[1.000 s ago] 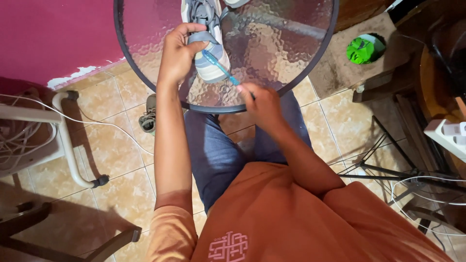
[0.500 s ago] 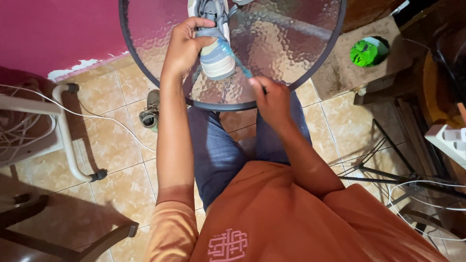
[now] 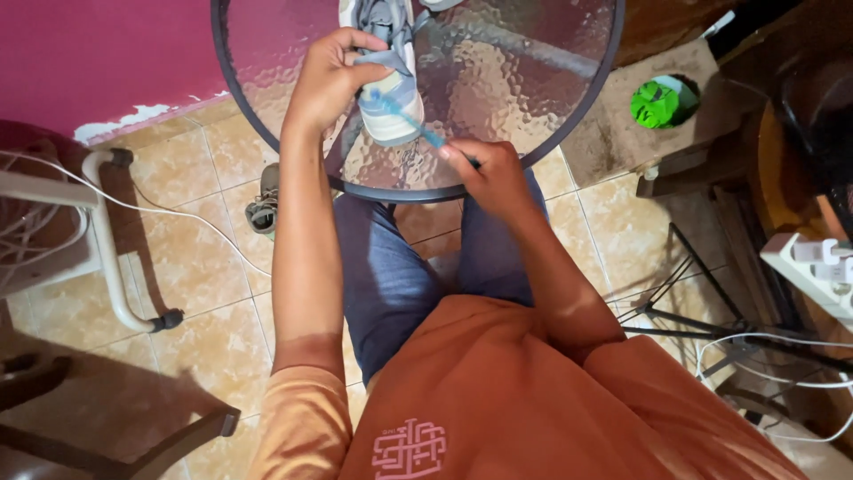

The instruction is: The person scrubs a white and grey sneaker with a toothbrush, focusing on the laces and upper fabric. They hold the shoe steady with one hand while brushing with the other, occasionally repositioning the shoe to access different areas.

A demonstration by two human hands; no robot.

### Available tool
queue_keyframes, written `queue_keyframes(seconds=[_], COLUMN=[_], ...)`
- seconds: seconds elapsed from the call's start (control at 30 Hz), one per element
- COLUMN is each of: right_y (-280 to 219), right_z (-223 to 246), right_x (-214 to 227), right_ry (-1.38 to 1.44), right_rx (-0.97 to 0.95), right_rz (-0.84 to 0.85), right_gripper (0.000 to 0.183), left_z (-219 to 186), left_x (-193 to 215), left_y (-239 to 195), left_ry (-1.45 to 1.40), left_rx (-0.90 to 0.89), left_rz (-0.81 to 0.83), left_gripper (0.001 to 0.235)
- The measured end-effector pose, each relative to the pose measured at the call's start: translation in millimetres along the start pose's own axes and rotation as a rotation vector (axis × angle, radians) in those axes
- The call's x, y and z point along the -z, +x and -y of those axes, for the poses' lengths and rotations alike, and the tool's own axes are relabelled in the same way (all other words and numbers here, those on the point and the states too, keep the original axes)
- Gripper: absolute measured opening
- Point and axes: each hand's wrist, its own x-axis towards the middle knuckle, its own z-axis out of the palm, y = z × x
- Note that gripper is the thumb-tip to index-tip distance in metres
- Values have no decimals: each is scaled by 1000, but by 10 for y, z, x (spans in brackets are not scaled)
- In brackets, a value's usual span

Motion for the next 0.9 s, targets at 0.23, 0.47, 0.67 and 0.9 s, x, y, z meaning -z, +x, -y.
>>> queue_keyframes(seconds=[0.23, 0.47, 0.67, 0.9], right_y=[-45, -77, -104, -76], right_z=[4, -35, -141, -207], right_x=[120, 119, 130, 234], right_ry=[46, 169, 163, 320], right_rx=[76, 82, 8, 95], right_rz=[189, 133, 126, 131], right_gripper=[22, 18, 21, 15], left_z=[-95, -167, -365, -374], left_x=[221, 98, -257, -344], left_y=[-105, -149, -172, -61], left_ry=[-108, 193, 572, 660], left_rx=[-74, -160, -320, -371], left_rz=[267, 139, -64, -103], left_gripper=[43, 42, 37, 44])
